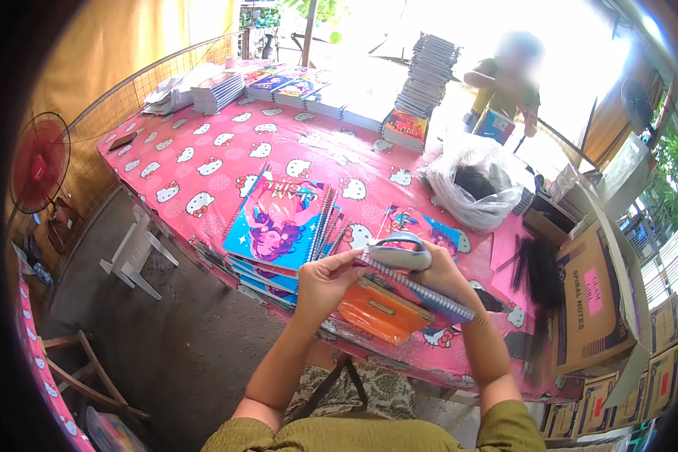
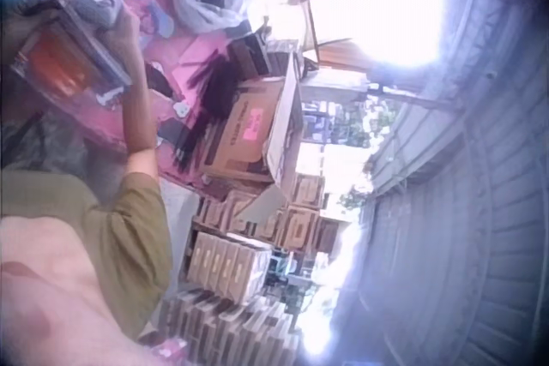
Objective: The person assembles notebooks by threading plastic spirals into pre-punched holes and then uses a blue cutting tool to trim and bend the ends of the spirals.
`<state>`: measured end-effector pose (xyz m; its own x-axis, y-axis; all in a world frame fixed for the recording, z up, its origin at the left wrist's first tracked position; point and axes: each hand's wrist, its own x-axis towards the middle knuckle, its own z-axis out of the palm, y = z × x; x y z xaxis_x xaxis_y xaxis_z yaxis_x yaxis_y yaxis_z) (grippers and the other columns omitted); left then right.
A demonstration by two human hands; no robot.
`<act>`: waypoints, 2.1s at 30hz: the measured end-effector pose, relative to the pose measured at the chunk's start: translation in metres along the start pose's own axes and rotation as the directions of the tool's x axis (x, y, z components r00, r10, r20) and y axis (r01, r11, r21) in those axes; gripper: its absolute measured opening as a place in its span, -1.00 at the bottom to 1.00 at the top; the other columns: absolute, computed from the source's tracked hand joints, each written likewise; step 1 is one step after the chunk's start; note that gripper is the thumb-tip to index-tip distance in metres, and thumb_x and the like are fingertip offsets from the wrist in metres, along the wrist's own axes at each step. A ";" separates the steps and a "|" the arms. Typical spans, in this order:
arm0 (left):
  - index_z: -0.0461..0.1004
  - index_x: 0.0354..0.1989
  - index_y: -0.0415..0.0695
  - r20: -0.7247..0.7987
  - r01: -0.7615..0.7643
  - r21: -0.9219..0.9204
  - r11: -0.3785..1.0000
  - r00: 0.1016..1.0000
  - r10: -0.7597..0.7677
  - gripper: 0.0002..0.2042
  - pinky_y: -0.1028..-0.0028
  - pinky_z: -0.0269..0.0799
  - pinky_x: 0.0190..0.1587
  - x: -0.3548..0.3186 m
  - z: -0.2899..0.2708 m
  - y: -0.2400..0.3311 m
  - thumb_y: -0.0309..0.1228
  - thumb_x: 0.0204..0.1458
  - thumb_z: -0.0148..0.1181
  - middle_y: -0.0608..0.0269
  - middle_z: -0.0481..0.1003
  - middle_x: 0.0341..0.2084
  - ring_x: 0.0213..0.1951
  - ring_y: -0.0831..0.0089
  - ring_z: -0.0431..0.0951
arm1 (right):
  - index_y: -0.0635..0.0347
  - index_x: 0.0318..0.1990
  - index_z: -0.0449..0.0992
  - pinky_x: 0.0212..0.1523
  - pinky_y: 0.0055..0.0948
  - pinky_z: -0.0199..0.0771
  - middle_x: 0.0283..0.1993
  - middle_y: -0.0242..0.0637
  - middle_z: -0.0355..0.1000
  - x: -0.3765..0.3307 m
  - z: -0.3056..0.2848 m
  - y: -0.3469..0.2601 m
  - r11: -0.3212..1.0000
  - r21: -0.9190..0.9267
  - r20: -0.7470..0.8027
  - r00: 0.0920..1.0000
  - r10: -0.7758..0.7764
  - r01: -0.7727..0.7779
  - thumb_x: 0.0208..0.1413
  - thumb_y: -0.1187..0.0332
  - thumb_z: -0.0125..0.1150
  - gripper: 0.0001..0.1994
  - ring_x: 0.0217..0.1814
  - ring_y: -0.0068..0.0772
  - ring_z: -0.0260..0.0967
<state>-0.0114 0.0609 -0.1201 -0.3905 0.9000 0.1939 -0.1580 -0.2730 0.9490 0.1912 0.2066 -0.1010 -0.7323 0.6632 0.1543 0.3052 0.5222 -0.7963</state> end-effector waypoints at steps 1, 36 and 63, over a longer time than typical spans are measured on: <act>0.53 -0.05 -0.30 0.010 -0.010 0.012 1.000 1.000 0.010 -0.68 0.59 0.52 -0.16 0.001 0.000 0.003 -0.63 -0.04 0.30 0.17 0.60 -0.24 -0.22 0.58 0.59 | 0.20 -0.04 0.47 -0.22 -0.38 0.49 -0.21 -0.19 0.53 -0.007 -0.004 0.011 0.997 -0.073 -0.038 0.999 0.018 -0.021 -0.26 0.44 0.40 -0.51 -0.19 -0.36 0.50; 0.58 -0.39 -0.28 0.318 -0.653 0.426 0.626 0.756 0.573 -0.81 0.45 0.52 -0.27 -0.055 0.056 0.009 -0.74 -0.24 0.33 0.11 0.57 -0.33 -0.31 0.31 0.60 | 0.28 0.06 0.43 -0.02 -0.26 0.39 -0.06 -0.10 0.44 -0.165 0.037 -0.068 0.984 0.160 -0.209 0.971 0.115 -0.082 0.08 0.36 0.23 -0.62 -0.05 -0.16 0.41; 0.50 -0.17 -0.27 0.214 -0.512 -0.177 0.840 0.814 0.541 -0.57 0.07 0.21 0.18 -0.029 -0.006 0.142 -0.13 0.30 -0.19 0.00 0.54 -0.16 -0.02 0.13 0.48 | 0.29 -0.04 0.50 0.26 -0.11 0.18 0.29 0.09 0.20 -0.165 -0.037 0.016 0.785 -0.450 -0.624 0.779 0.064 -0.425 0.02 0.34 0.28 -0.65 0.29 0.12 0.19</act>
<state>-0.0283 -0.0060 0.0079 -0.2095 0.6571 0.7241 -0.0937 -0.7506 0.6540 0.3400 0.1254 -0.1177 -0.1714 0.8846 0.4337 0.8248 0.3696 -0.4279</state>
